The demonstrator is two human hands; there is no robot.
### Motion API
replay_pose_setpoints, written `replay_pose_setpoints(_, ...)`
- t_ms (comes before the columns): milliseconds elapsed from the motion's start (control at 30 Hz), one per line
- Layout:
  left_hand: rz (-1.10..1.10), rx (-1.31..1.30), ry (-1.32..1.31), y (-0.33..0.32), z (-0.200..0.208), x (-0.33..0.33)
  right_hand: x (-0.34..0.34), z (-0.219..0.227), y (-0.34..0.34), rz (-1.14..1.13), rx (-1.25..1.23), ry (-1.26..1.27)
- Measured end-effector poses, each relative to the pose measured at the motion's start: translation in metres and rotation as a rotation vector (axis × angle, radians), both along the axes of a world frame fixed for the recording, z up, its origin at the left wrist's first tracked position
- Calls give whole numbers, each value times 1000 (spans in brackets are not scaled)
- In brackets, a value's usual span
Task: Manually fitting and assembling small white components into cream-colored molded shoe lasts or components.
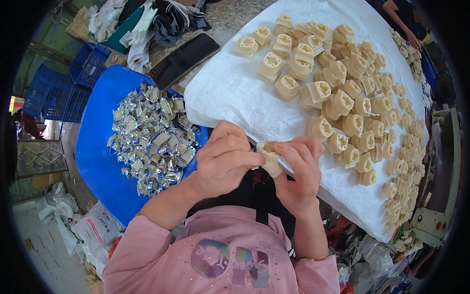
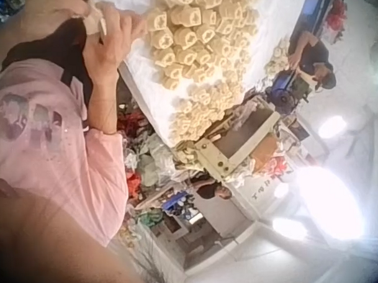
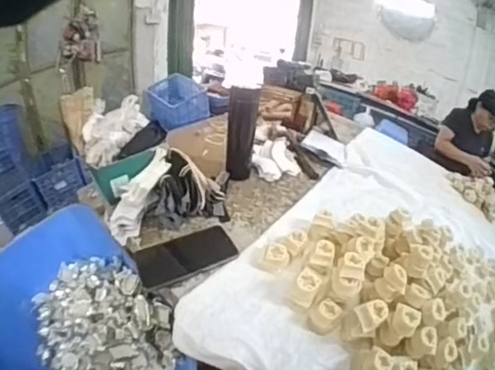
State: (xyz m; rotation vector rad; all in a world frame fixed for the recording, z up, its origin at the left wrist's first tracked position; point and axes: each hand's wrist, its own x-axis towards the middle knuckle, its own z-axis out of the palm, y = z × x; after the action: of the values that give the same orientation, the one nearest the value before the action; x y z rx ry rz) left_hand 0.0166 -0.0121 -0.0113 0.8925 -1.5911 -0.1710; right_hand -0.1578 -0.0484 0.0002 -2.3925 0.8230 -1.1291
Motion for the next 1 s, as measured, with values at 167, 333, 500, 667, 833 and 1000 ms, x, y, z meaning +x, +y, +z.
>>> replay_pose_setpoints(167, 79, 71, 119, -3, -3, 17, 3, 27, 8, -24, -86, -120)
replay_pose_setpoints(333, -14, 60, 221, -1, 10, 1, 2, -13, 33, 5, 1014, -668)
replay_pose_setpoints(500, -249, 110, 134, 10, 5, -6, 4, -13, 33, 186, 1098, -1022)
replay_pose_setpoints(667, -183, 98, -65, 7, 9, -13, -12, -8, 39, 105, 1110, -941)
replay_pose_setpoints(833, -73, 67, -331, 4, 12, -19, -9, 0, 38, 82, 1195, -890)
replay_pose_setpoints(1000, -18, 141, -466, 7, 18, -22, -2, 13, 35, -60, 904, -398)
